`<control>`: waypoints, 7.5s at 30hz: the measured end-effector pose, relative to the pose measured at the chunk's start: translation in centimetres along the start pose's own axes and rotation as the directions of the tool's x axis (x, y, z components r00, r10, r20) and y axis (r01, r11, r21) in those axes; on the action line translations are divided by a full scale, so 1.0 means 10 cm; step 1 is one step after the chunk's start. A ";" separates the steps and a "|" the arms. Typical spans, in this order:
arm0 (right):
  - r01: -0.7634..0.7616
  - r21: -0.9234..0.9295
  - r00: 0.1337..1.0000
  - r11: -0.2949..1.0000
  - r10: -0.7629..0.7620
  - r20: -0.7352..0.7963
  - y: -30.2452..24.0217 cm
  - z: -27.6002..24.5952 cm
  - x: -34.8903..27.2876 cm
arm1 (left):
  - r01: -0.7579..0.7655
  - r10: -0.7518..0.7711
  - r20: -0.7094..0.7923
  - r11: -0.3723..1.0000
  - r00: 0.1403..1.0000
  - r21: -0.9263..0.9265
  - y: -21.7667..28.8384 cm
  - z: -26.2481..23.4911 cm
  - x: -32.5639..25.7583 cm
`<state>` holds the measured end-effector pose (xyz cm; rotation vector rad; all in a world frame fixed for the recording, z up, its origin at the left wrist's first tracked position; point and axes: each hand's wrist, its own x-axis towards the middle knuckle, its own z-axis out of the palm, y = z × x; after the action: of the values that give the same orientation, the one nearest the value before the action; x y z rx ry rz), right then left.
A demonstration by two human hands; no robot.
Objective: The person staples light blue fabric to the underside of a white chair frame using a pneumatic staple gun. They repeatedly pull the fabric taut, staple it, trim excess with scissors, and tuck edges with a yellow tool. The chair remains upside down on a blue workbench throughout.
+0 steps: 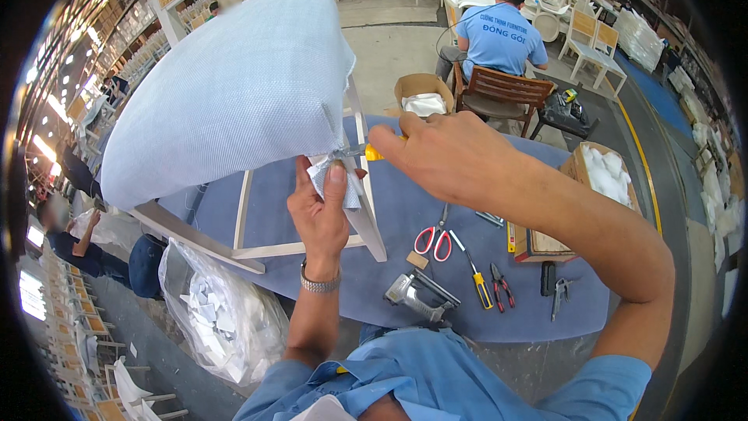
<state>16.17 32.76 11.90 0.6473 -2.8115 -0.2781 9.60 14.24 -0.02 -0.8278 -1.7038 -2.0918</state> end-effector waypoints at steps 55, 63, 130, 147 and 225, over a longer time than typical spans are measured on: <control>-0.042 -0.113 0.988 0.993 0.059 0.145 -0.33 -0.48 0.03 | -0.182 0.183 -0.022 0.982 0.983 0.051 -0.07 0.02 -0.01; -0.075 -0.063 0.982 0.995 0.085 0.169 -0.33 -0.48 0.03 | -0.201 0.202 -0.015 0.978 0.979 0.058 -0.11 0.02 -0.02; -0.005 0.062 0.998 0.998 0.001 0.064 0.06 -0.12 0.03 | -0.206 0.206 -0.004 0.979 0.979 0.010 -0.12 0.00 0.01; -0.005 0.172 0.995 0.985 -0.013 0.103 0.17 -0.06 0.04 | -0.120 0.120 -0.012 0.992 0.993 -0.023 -0.13 0.00 -0.02; 0.064 0.997 -0.081 0.043 0.996 -0.038 -1.28 2.22 0.96 | 0.375 -0.328 -0.195 0.876 0.924 0.304 -1.16 -6.12 0.17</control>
<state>6.83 19.98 -10.44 -0.6200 -1.3045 1.4447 -12.74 -41.80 -15.46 -0.2753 -2.1804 -1.9219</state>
